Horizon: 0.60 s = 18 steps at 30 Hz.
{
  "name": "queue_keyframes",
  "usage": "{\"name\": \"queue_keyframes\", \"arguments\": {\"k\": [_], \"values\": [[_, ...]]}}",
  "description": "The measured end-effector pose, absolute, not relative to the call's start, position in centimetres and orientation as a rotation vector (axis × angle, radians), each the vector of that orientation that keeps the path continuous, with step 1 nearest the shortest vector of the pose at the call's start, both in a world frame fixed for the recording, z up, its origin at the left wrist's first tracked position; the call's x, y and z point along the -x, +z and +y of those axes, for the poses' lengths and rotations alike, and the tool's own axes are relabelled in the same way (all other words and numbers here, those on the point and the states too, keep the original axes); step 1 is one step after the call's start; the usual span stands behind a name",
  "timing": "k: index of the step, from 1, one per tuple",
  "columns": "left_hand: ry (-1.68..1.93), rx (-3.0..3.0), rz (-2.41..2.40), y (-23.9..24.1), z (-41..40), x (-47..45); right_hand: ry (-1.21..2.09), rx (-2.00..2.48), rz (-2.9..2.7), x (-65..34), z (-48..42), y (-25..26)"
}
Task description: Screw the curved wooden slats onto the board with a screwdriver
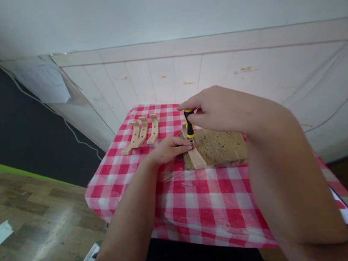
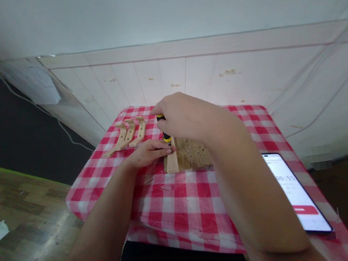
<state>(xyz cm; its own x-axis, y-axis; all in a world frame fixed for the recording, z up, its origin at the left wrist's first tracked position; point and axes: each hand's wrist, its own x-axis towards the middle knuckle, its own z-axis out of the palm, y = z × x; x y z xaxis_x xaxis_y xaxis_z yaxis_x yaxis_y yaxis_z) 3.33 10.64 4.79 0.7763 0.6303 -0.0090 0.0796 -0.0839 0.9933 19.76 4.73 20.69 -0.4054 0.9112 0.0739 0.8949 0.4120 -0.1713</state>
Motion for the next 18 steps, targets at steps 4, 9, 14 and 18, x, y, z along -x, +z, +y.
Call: {"name": "queue_keyframes", "arguments": {"k": [4,9,14,18], "values": [[0.506,-1.631,0.571,4.83,10.65,-3.32,-0.029,1.83,-2.406,-19.77,5.03,20.61],[0.496,-1.627,0.594,4.79,10.64,-3.27,0.005,1.739,-2.4,-19.57,5.28,20.19],[0.484,-1.621,0.61,4.96,10.51,-3.35,0.109,1.67,-2.488,-19.77,4.41,20.97],[0.492,-1.608,0.612,5.1,10.46,-3.44,-0.061,1.823,-2.366,-19.38,4.74,20.62]]}}
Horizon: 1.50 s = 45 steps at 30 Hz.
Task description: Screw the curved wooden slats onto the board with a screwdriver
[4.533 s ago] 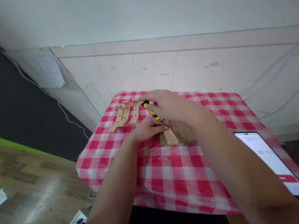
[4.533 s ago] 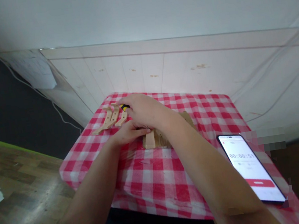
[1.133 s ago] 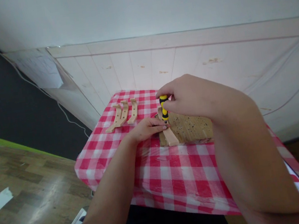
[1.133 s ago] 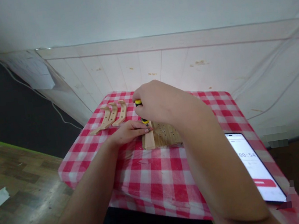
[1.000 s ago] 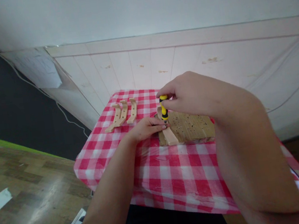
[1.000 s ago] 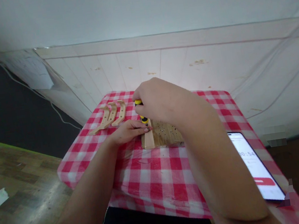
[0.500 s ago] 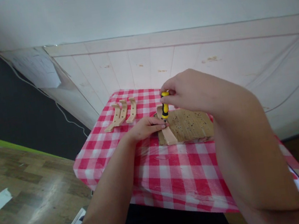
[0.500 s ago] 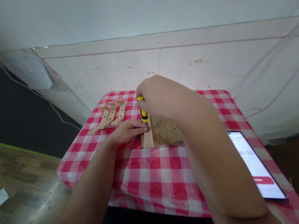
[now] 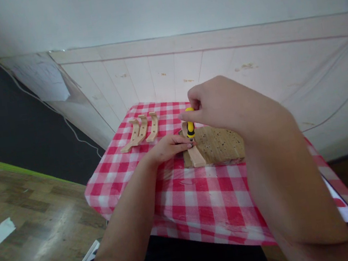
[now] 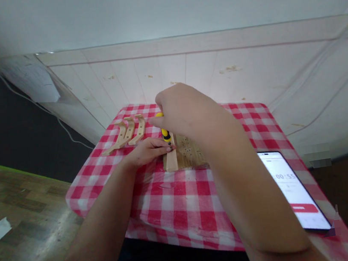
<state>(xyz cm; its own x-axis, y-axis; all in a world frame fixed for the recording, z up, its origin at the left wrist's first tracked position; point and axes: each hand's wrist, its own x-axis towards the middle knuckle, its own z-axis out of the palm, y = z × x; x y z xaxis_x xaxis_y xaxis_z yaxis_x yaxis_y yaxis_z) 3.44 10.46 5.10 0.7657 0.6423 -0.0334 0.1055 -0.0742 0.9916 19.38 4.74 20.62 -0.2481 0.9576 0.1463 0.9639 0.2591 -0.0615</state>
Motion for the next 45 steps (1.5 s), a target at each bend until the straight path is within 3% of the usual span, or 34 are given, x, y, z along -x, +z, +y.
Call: {"name": "queue_keyframes", "arguments": {"k": [8,17,24,32,39,45], "values": [[0.494,-1.648,0.625,4.9,10.6,-3.3,0.149,1.623,-2.429,-19.2,5.1,20.1],[0.501,-1.642,0.648,5.4,10.3,-3.6,0.154,1.499,-2.473,-19.2,4.8,20.4],[0.529,-1.583,0.626,5.0,10.4,-3.6,-0.075,1.842,-2.341,-19.0,5.2,20.3],[0.522,-1.609,0.643,4.9,10.4,-3.5,0.169,1.66,-2.472,-20.1,5.0,20.5],[0.531,-1.574,0.64,4.8,10.4,-3.6,-0.022,1.81,-2.303,-19.6,5.5,19.9],[0.531,-1.582,0.62,4.9,10.4,-3.5,0.093,1.622,-2.476,-19.8,5.2,19.9]]}}
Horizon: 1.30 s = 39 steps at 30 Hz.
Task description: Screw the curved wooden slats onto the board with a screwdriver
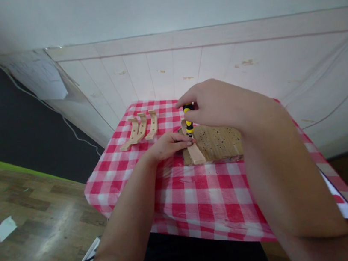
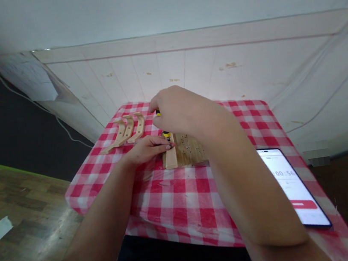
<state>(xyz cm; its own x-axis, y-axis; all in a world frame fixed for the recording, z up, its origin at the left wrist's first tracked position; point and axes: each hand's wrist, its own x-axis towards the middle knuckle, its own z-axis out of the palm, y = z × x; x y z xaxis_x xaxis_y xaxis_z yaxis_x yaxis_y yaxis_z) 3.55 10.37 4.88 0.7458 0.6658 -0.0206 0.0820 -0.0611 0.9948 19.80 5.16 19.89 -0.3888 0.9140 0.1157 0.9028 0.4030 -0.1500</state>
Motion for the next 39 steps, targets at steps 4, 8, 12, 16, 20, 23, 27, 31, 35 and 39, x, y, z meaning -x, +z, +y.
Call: {"name": "queue_keyframes", "arguments": {"k": [4,8,12,16,20,23,27,31,35,39], "values": [[0.533,-1.579,0.612,4.8,10.5,-3.5,0.066,1.691,-2.478,-20.2,5.0,20.5],[0.541,-1.547,0.597,4.8,10.4,-3.5,-0.036,1.808,-2.37,-20.2,5.3,20.3],[0.531,-1.543,0.597,4.7,10.4,-3.5,0.049,1.735,-2.455,-19.9,4.8,20.5],[0.52,-1.551,0.594,4.6,10.4,-3.5,0.002,1.844,-2.457,-19.2,4.3,21.0],[0.528,-1.549,0.598,4.9,10.4,-3.6,-0.078,1.938,-2.359,-18.6,4.9,20.4],[0.509,-1.558,0.606,4.9,10.4,-3.6,-0.04,1.815,-2.391,-18.7,5.2,19.9],[0.519,-1.564,0.613,4.6,10.5,-3.5,-0.002,1.794,-2.434,-19.1,4.7,20.1],[0.512,-1.571,0.604,4.7,10.6,-3.4,-0.021,1.918,-2.433,-18.6,4.5,20.7],[0.503,-1.615,0.598,5.3,10.5,-3.4,0.002,1.832,-2.396,-18.0,5.0,20.6],[0.511,-1.615,0.585,5.3,10.4,-3.4,0.14,1.67,-2.478,-18.5,4.8,20.5]]}}
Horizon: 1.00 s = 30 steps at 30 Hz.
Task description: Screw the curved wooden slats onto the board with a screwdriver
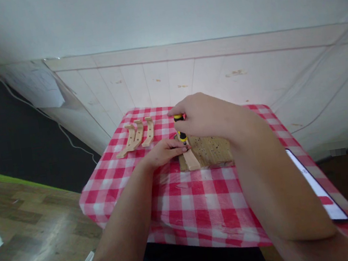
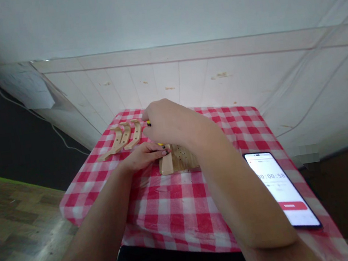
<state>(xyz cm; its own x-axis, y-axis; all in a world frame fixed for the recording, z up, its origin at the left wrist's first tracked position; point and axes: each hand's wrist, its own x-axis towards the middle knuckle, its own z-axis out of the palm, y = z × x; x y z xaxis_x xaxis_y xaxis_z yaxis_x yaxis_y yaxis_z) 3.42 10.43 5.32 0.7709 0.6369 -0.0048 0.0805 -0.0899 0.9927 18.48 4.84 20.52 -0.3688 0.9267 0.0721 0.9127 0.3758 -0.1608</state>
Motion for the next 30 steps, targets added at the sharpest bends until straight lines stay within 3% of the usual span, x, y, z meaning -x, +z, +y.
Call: {"name": "queue_keyframes", "arguments": {"k": [6,13,19,26,30], "values": [[0.482,-1.606,0.583,5.0,10.6,-3.4,-0.082,1.939,-2.322,-19.5,5.4,20.2],[0.486,-1.602,0.605,5.1,10.5,-3.4,0.19,1.659,-2.487,-20.1,5.4,20.2],[0.483,-1.602,0.604,5.3,10.5,-3.4,-0.163,1.986,-2.28,-19.1,5.1,20.0],[0.497,-1.604,0.598,5.1,10.5,-3.4,0.094,1.768,-2.452,-19.1,5.0,20.2],[0.488,-1.605,0.601,5.2,10.4,-3.4,-0.024,1.951,-2.399,-19.3,4.8,20.6]]}}
